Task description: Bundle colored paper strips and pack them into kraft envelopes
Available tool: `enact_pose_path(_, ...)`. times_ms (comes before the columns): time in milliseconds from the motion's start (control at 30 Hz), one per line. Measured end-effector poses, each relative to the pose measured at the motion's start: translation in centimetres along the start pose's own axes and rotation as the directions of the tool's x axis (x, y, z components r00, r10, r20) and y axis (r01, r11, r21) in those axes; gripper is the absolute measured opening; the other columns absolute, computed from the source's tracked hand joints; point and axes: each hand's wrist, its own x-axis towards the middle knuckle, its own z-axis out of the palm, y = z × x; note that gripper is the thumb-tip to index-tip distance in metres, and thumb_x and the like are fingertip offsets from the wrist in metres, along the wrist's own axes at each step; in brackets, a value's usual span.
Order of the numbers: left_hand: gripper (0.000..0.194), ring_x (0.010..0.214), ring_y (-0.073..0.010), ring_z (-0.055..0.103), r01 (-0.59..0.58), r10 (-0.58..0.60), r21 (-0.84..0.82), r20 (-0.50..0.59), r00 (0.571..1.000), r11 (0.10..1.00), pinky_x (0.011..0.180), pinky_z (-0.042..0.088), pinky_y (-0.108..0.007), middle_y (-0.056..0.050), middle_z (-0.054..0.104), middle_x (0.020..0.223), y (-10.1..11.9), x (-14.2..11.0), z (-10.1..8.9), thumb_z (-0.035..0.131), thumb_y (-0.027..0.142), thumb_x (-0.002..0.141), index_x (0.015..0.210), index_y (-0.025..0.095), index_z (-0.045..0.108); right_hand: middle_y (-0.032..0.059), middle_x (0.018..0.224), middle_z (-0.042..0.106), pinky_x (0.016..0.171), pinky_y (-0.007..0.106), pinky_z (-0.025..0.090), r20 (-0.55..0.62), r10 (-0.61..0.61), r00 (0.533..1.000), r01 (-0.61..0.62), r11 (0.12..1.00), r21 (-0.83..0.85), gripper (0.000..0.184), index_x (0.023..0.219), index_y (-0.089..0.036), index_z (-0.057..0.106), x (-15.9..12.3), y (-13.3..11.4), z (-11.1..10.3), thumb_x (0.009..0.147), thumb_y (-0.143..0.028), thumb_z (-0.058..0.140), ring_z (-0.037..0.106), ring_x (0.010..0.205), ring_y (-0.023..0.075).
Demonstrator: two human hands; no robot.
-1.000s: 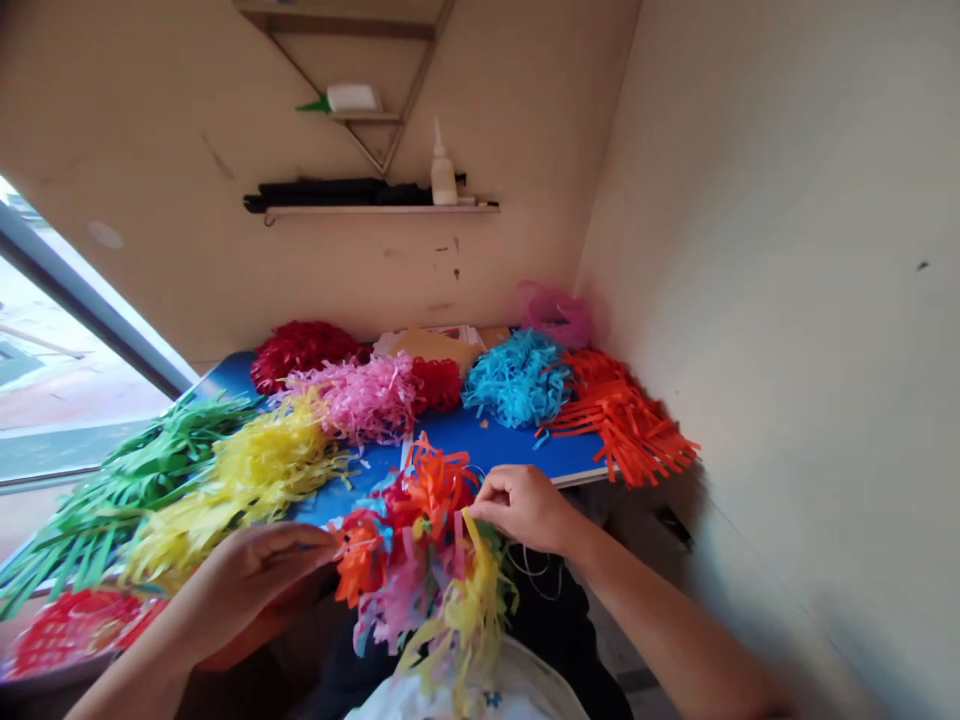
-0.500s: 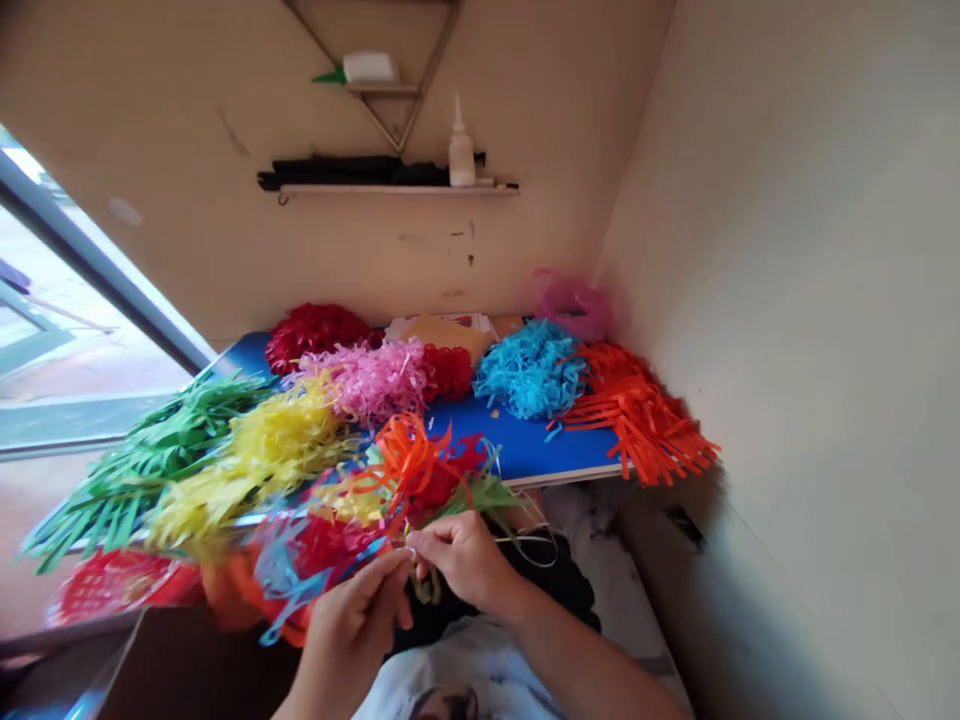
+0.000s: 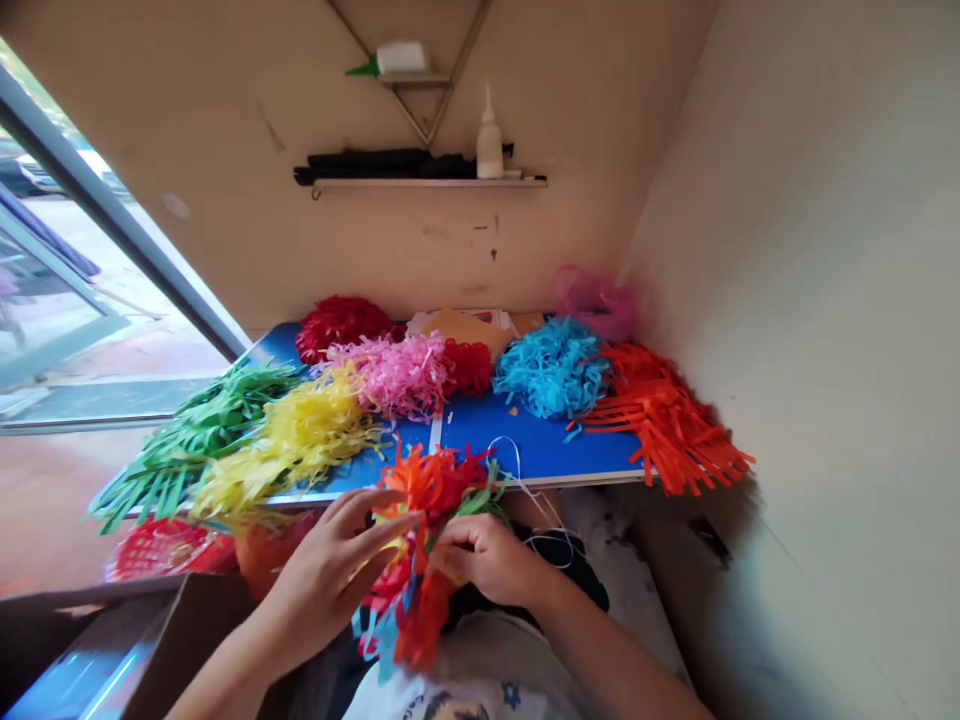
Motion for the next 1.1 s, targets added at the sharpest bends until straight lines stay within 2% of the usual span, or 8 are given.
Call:
enact_pose_path(100, 0.026, 0.1, -0.0207, 0.065, -0.078, 0.118, -0.172, 0.238, 0.964, 0.982, 0.087, 0.052, -0.034, -0.006, 0.072, 0.109, -0.9, 2.7, -0.7, 0.053, 0.021, 0.093, 0.104, 0.032, 0.073, -0.0011, 0.065, 0.058, 0.059, 0.023, 0.039, 0.083, -0.057, 0.995, 0.066, 0.991, -0.114, 0.037, 0.068, -0.015, 0.069, -0.7, -1.0, -0.1, 0.084, -0.048, 0.067, 0.051, 0.062, 0.0121)
enact_pose_path(200, 0.019, 0.081, -0.0148, 0.067, 0.069, 0.064, -0.39, 0.317, 0.946, 0.918, 0.077, 0.052, -0.025, -0.002, 0.074, 0.085, -2.2, 3.7, 0.5, 0.056, 0.022, 0.091, 0.087, 0.025, 0.074, -0.0008, 0.066, 0.058, 0.062, 0.024, 0.04, 0.11, -0.089, 0.99, 0.111, 0.973, -0.205, 0.035, 0.066, -0.016, 0.07, -1.3, -1.7, -0.4, 0.085, -0.045, 0.066, 0.054, 0.065, 0.0127)
enact_pose_path(267, 0.019, 0.073, -0.015, 0.068, 0.233, -0.159, -0.409, 0.208, 0.965, 0.882, 0.068, 0.053, -0.024, -0.003, 0.073, 0.078, -3.5, 3.7, 1.6, 0.055, 0.024, 0.09, 0.082, 0.021, 0.072, -0.0006, 0.065, 0.06, 0.062, 0.023, 0.041, 0.134, -0.1, 0.986, 0.128, 0.967, -0.221, 0.032, 0.068, -0.016, 0.072, -1.8, -2.0, -0.6, 0.087, -0.042, 0.066, 0.055, 0.065, 0.0124)
enact_pose_path(367, 0.023, 0.081, -0.0197, 0.069, 0.397, -0.445, -0.316, -0.095, 0.89, 0.862, 0.076, 0.054, -0.032, -0.007, 0.074, 0.087, -5.0, 3.0, 2.5, 0.048, 0.025, 0.093, 0.094, 0.019, 0.07, 0.0001, 0.065, 0.062, 0.063, 0.023, 0.042, 0.152, -0.123, 0.981, 0.153, 0.967, -0.202, 0.032, 0.068, -0.016, 0.074, -2.3, -2.3, -0.9, 0.088, -0.04, 0.064, 0.056, 0.064, 0.0121)
enact_pose_path(467, 0.028, 0.108, -0.0248, 0.064, 0.246, -0.307, -0.228, -0.289, 0.907, 0.942, 0.1, 0.045, -0.043, -0.011, 0.07, 0.113, -3.8, 2.0, 2.3, 0.051, 0.031, 0.094, 0.116, 0.021, 0.064, 0.0009, 0.063, 0.062, 0.061, 0.023, 0.042, 0.136, -0.139, 0.981, 0.158, 0.977, -0.14, 0.038, 0.069, -0.015, 0.074, -2.3, -2.5, -1.1, 0.089, -0.045, 0.063, 0.057, 0.062, 0.0121)
enact_pose_path(600, 0.058, 0.094, -0.0225, 0.067, -0.029, 0.036, -0.473, 0.006, 0.999, 0.881, 0.109, 0.036, -0.044, -0.008, 0.072, 0.101, -0.5, 1.5, 1.7, 0.065, 0.066, 0.075, 0.112, 0.02, 0.062, 0.0014, 0.061, 0.063, 0.056, 0.022, 0.04, 0.121, -0.184, 0.975, 0.191, 0.98, -0.05, 0.044, 0.07, -0.014, 0.075, -2.0, -2.9, -1.0, 0.086, -0.053, 0.063, 0.054, 0.057, 0.0115)
enact_pose_path(867, 0.035, 0.082, -0.0191, 0.059, 0.199, -0.084, -0.683, 0.198, 0.977, 0.703, 0.074, 0.046, -0.03, -0.005, 0.064, 0.083, 0.4, 2.4, 3.3, 0.073, 0.053, 0.076, 0.077, 0.019, 0.07, 0.0009, 0.06, 0.061, 0.054, 0.022, 0.036, -0.003, -0.244, 0.97, 0.244, 0.969, -0.022, 0.043, 0.07, -0.013, 0.075, -2.0, -2.6, -0.8, 0.088, -0.051, 0.063, 0.05, 0.056, 0.0101)
enact_pose_path(1100, 0.018, 0.097, -0.0184, 0.065, 0.226, -0.005, -0.576, 0.359, 0.933, 0.785, 0.112, 0.032, -0.043, -0.004, 0.072, 0.101, 1.1, 2.5, 1.9, 0.057, 0.031, 0.092, 0.107, 0.023, 0.064, 0.0018, 0.064, 0.064, 0.058, 0.023, 0.038, -0.071, -0.159, 0.985, 0.152, 0.984, -0.096, 0.041, 0.071, -0.015, 0.075, -2.3, -2.7, -0.8, 0.089, -0.049, 0.061, 0.054, 0.061, 0.0119)
